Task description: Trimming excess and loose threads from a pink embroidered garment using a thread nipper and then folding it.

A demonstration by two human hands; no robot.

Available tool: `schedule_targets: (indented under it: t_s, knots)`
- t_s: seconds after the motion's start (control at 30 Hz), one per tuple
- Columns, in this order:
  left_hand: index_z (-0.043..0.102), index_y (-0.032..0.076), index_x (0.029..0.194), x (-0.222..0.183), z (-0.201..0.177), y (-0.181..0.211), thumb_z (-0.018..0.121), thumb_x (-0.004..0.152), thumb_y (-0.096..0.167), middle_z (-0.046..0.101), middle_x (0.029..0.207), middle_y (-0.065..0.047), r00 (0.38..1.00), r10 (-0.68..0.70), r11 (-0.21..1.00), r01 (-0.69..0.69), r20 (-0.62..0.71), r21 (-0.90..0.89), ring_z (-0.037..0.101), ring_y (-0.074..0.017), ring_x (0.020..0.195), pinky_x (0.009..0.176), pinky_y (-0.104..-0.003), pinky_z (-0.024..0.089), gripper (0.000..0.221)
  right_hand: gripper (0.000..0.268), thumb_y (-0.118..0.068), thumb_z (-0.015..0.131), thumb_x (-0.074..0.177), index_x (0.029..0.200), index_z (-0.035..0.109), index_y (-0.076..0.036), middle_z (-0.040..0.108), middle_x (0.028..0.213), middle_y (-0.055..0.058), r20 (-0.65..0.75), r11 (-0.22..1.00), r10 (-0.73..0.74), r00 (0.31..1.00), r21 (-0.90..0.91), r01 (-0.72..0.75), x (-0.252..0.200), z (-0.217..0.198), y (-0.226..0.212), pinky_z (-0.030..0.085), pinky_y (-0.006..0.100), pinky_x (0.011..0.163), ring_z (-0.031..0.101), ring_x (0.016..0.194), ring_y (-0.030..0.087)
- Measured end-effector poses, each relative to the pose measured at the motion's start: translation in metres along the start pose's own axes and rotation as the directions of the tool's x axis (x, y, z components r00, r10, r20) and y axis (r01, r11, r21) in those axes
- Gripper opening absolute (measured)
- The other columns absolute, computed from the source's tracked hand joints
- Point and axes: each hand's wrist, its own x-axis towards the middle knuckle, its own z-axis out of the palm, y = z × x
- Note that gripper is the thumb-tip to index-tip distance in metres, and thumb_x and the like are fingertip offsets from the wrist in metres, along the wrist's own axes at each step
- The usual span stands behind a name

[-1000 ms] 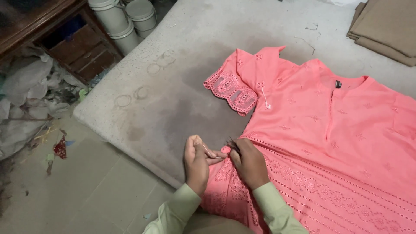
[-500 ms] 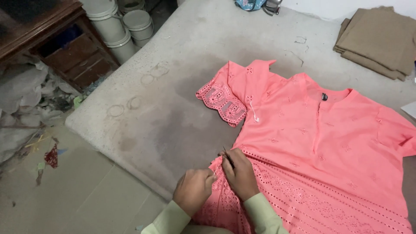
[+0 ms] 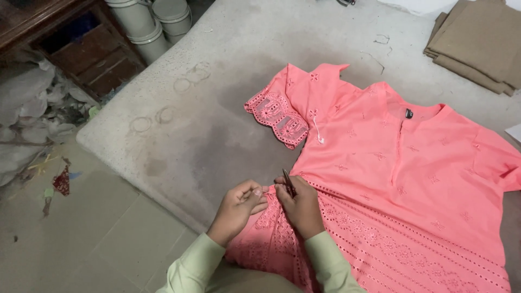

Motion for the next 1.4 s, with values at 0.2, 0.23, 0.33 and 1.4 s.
schedule_targets:
  t_s: [0.2, 0.23, 0.33, 1.4]
  knots:
    - [0.062, 0.010, 0.086, 0.002, -0.008, -0.002, 0.061, 0.099, 0.019, 0.073, 0.124, -0.019, 0.994, -0.101, 0.992, 0.103, 0.030, -0.071, 0.074, -0.0189, 0.099, 0.104, -0.041, 0.061, 0.016, 0.036, -0.023, 0.051, 0.107, 0.084, 0.064, 0.000, 0.042, 0.037, 0.004, 0.173, 0.698, 0.324, 0.930, 0.620, -0.358, -0.023, -0.031, -0.084, 0.027, 0.026, 0.025, 0.034, 0.024, 0.012]
    - [0.062, 0.012, 0.084, 0.001, -0.009, -0.002, 0.062, 0.099, 0.019, 0.071, 0.112, -0.012, 0.993, -0.088, 0.991, 0.095, 0.075, -0.091, 0.071, -0.0148, 0.103, 0.106, -0.041, 0.058, 0.016, 0.047, -0.039, 0.040, 0.108, 0.101, 0.063, 0.002, 0.055, 0.050, 0.009, 0.341, 0.479, 0.322, 0.883, 0.746, -0.463, -0.029, -0.025, -0.073, 0.021, 0.025, 0.023, 0.029, 0.025, 0.010]
    - [0.062, 0.014, 0.083, -0.007, -0.010, 0.011, 0.063, 0.099, 0.019, 0.071, 0.099, -0.005, 0.985, -0.081, 0.989, 0.097, 0.149, -0.108, 0.069, -0.0132, 0.106, 0.111, -0.044, 0.054, 0.017, 0.049, -0.039, 0.041, 0.107, 0.108, 0.062, 0.004, 0.057, 0.062, 0.010, 0.390, 0.360, 0.295, 0.872, 0.800, -0.480, -0.043, 0.004, -0.046, 0.026, 0.026, 0.039, 0.035, 0.042, 0.012]
    - [0.062, 0.010, 0.084, -0.011, -0.025, -0.001, 0.064, 0.096, 0.017, 0.055, 0.152, -0.025, 0.940, 0.072, 0.983, -0.011, 0.334, -0.181, 0.055, -0.0257, 0.140, 0.114, -0.036, 0.047, 0.014, 0.027, -0.031, 0.051, 0.101, 0.098, 0.071, -0.012, 0.074, 0.077, 0.004, 0.112, 0.948, 0.316, 0.942, 0.004, -0.319, -0.047, 0.000, -0.050, 0.050, 0.032, 0.071, 0.064, 0.071, 0.017]
